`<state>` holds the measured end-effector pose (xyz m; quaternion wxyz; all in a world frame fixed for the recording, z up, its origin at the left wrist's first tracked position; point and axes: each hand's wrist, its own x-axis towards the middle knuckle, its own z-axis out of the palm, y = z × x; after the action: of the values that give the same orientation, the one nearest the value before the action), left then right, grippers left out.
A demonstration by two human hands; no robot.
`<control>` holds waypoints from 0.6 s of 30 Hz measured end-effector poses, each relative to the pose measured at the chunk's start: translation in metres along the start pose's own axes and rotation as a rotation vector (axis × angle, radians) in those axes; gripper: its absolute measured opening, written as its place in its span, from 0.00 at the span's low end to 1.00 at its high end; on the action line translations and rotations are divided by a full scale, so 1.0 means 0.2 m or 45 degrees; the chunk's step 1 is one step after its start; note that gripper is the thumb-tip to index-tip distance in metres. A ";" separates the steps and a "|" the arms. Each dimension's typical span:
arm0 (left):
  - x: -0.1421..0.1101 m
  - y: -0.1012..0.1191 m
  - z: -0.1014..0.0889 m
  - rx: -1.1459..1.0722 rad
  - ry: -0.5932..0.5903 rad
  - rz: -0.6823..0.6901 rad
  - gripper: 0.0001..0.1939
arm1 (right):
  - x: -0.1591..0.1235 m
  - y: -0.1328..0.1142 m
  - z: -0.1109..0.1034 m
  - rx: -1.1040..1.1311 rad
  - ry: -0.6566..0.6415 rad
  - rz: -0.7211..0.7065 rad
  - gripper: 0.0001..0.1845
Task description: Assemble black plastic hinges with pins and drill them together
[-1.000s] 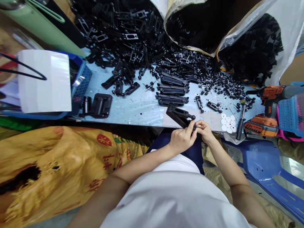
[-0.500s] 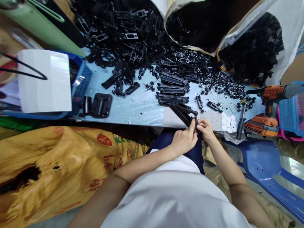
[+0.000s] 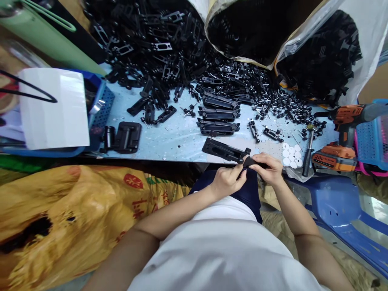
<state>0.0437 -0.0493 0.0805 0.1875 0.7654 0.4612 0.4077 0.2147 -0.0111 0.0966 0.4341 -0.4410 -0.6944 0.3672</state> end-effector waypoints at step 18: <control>-0.19 -0.18 -0.05 -0.046 0.381 0.155 0.05 | 0.06 0.13 -0.13 -1.055 -0.363 -0.757 0.06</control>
<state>0.0061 -0.0654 0.0457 0.1053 0.7193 0.4294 0.5358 0.2433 0.0117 0.0858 0.2100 -0.3051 -0.9286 -0.0205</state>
